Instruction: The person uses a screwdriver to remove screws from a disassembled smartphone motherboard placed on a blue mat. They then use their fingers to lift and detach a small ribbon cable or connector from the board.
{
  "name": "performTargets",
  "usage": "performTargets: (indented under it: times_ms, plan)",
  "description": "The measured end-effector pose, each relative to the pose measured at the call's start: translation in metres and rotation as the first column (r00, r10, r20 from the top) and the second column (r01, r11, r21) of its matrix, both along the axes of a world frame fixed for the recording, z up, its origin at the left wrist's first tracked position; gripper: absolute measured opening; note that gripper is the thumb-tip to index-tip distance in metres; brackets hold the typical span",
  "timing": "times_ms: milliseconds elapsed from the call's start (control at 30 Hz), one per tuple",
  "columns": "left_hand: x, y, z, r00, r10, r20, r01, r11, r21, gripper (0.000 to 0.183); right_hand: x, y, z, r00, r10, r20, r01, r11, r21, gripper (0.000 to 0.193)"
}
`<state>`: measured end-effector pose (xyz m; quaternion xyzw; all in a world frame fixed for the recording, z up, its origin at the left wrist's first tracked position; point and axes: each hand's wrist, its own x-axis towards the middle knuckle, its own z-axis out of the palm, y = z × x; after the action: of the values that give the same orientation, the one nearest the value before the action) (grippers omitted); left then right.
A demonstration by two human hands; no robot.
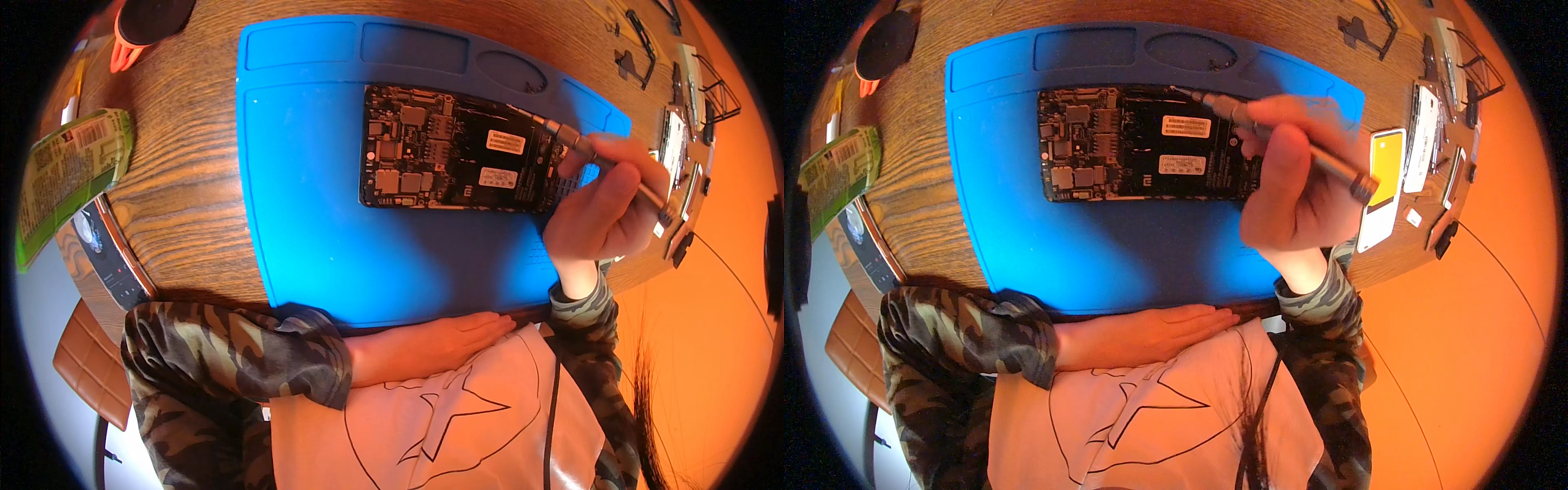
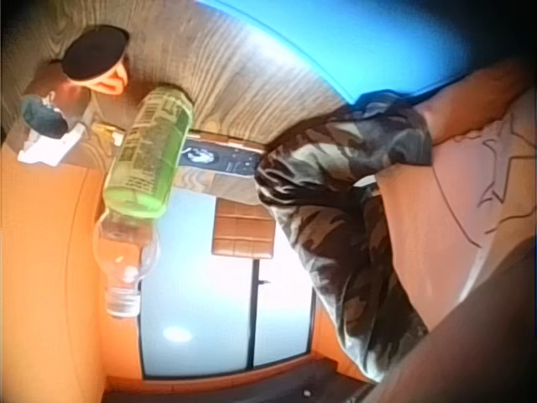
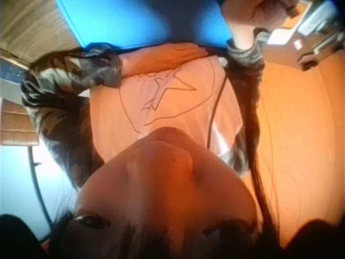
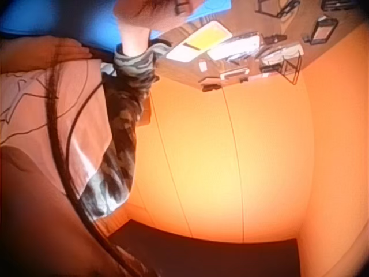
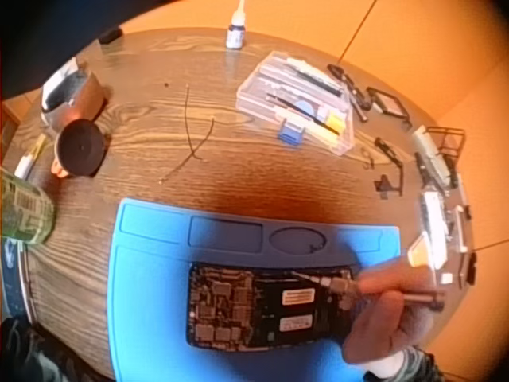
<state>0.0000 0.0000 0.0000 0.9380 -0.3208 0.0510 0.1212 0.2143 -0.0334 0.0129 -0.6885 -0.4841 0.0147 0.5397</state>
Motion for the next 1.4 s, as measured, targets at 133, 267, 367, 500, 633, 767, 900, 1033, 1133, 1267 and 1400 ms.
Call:
performTargets:
  times_ms: [133,267,367,500,633,767,900,1033,1133,1267,1400]
  plan:
    - [0.006,0.002,0.003,0.999,-0.045,-0.006,0.044,0.999,-0.023,0.057,0.009,0.014,-0.005,1.0,0.018,-0.017,-0.015,0.99,0.14,0.021]
    - [0.006,0.0,0.002,1.0,-0.017,-0.011,0.016,0.999,-0.045,0.056,0.01,0.023,-0.01,0.999,0.028,-0.035,-0.022,0.985,0.174,0.016]
    - [0.005,-0.002,0.001,1.0,-0.024,-0.005,0.024,0.999,-0.034,0.055,0.008,0.023,-0.008,0.999,0.021,-0.05,-0.014,0.989,0.145,0.016]
    - [0.018,0.0,0.005,0.999,-0.029,0.02,0.03,0.999,-0.026,0.056,0.022,0.027,-0.003,0.999,0.016,-0.034,-0.011,0.991,0.131,0.016]
    - [0.015,0.001,0.002,0.999,-0.034,0.018,0.034,0.999,-0.032,0.056,0.021,0.027,-0.005,1.0,0.024,-0.012,-0.022,0.989,0.147,0.016]
    - [0.014,0.0,0.001,0.999,-0.034,0.014,0.034,0.998,-0.046,0.055,0.019,0.027,-0.003,1.0,0.018,-0.001,-0.018,0.991,0.132,0.016]
    - [0.001,0.006,-0.006,0.999,-0.032,0.012,0.033,0.998,-0.05,0.055,0.004,0.034,-0.01,0.993,-0.075,0.087,0.069,0.995,0.069,0.032]
    - [-0.002,0.007,-0.008,1.0,-0.027,0.013,0.027,0.998,-0.05,0.055,0.0,0.036,-0.012,0.991,-0.052,0.122,0.042,0.995,0.087,0.031]
    - [-0.003,0.007,-0.007,0.999,-0.028,0.017,0.028,0.999,-0.039,0.055,-0.001,0.036,-0.012,0.991,-0.051,0.122,0.04,0.995,0.089,0.031]
    - [-0.003,0.006,-0.007,0.999,-0.039,0.023,0.039,0.999,-0.035,0.055,-0.001,0.034,-0.012,0.992,-0.054,0.11,0.045,0.996,0.083,0.03]
    - [-0.003,0.003,-0.007,0.999,-0.031,0.016,0.032,0.999,-0.039,0.054,0.0,0.032,-0.011,0.989,-0.085,0.122,0.078,0.995,0.061,0.03]
